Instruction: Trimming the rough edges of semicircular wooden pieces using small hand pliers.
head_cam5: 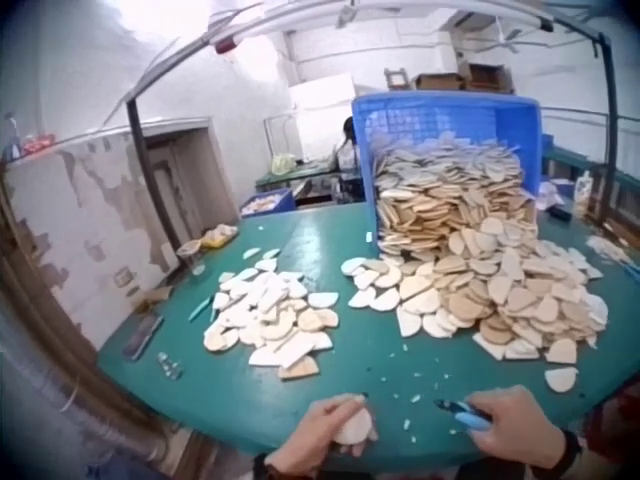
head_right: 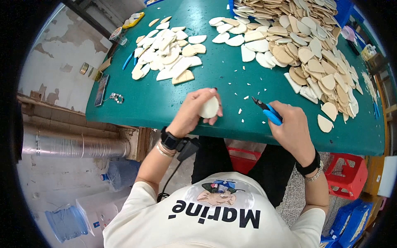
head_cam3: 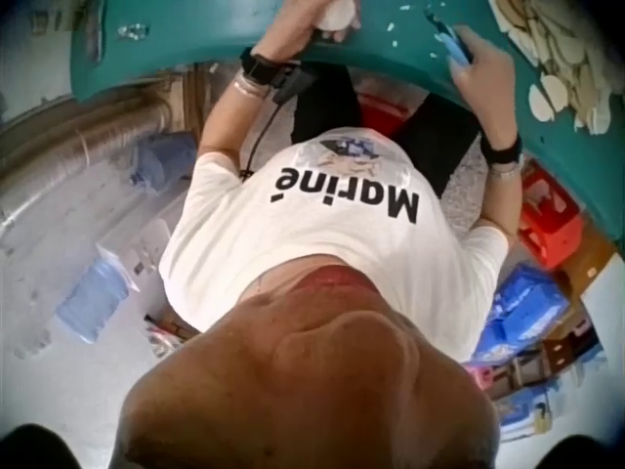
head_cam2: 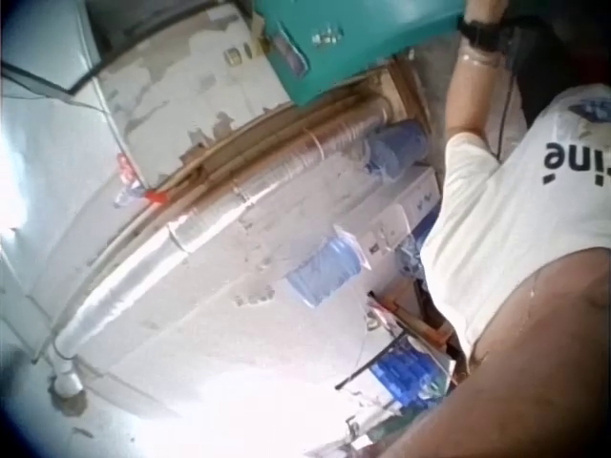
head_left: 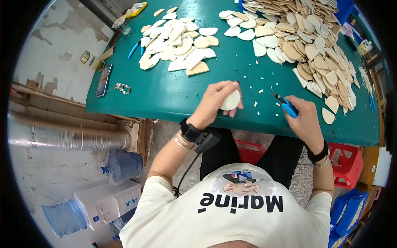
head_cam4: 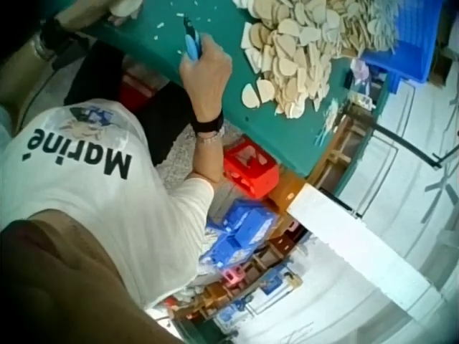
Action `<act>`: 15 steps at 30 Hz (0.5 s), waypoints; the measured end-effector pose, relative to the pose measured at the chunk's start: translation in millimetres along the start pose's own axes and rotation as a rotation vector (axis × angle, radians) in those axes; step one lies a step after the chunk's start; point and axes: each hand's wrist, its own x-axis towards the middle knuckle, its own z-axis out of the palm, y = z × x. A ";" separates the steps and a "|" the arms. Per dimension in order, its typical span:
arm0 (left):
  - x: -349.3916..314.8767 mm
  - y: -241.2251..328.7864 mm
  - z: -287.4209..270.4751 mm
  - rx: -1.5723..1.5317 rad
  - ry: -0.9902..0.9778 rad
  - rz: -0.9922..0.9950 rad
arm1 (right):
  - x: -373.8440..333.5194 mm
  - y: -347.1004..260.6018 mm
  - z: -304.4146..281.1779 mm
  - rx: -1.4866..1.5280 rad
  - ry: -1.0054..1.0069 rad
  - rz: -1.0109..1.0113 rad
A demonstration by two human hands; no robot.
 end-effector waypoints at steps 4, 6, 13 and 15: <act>8.4 32.8 -46.9 0.141 0.164 0.095 | -43.6 20.5 -10.6 -0.032 0.064 0.044; 12.2 55.8 -89.7 0.195 0.331 0.080 | -59.9 27.5 -17.0 -0.062 0.096 0.103; 33.6 125.6 -155.7 0.425 0.696 0.350 | -84.8 86.1 -51.7 -0.247 0.378 0.352; 32.5 119.6 -120.7 0.441 0.575 0.376 | -87.5 111.9 -52.4 -0.622 0.466 0.218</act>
